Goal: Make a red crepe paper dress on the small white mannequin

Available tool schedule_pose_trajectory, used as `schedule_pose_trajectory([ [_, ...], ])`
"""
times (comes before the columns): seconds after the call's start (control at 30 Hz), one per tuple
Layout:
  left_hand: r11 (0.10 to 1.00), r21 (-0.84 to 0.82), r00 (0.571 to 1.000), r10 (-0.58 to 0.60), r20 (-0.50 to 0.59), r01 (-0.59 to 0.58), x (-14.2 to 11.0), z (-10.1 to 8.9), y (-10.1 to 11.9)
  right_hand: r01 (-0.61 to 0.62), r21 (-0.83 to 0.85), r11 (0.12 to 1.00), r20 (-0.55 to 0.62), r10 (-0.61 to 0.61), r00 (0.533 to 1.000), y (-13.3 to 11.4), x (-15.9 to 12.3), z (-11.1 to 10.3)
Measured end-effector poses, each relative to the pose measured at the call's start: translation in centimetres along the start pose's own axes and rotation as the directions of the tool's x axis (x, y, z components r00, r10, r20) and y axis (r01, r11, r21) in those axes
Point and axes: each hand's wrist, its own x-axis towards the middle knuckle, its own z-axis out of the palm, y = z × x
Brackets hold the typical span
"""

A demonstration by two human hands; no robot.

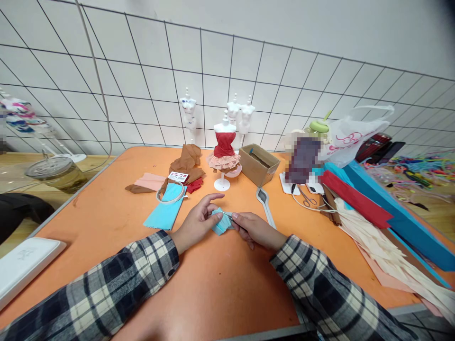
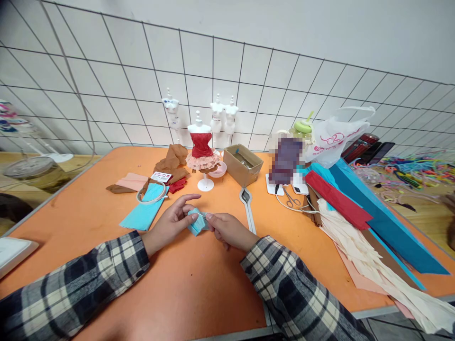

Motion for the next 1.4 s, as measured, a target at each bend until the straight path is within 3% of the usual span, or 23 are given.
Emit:
schedule_pose_trajectory([
  [0.73,1.000,0.004,1.000,0.007,0.016,-0.007,-0.2,0.2,-0.1,-0.016,0.080,0.997,0.000,0.016,1.000,-0.2,-0.2,1.0],
  [1.13,1.000,-0.007,0.992,-0.027,0.126,0.028,-0.1,0.0,-0.4,-0.037,0.074,0.997,0.022,0.035,0.999,-0.2,0.1,1.1],
  [1.4,0.998,-0.037,0.984,-0.052,0.168,0.059,0.0,-0.1,0.2,-0.031,0.180,0.983,0.074,0.018,0.997,0.5,0.2,1.2],
])
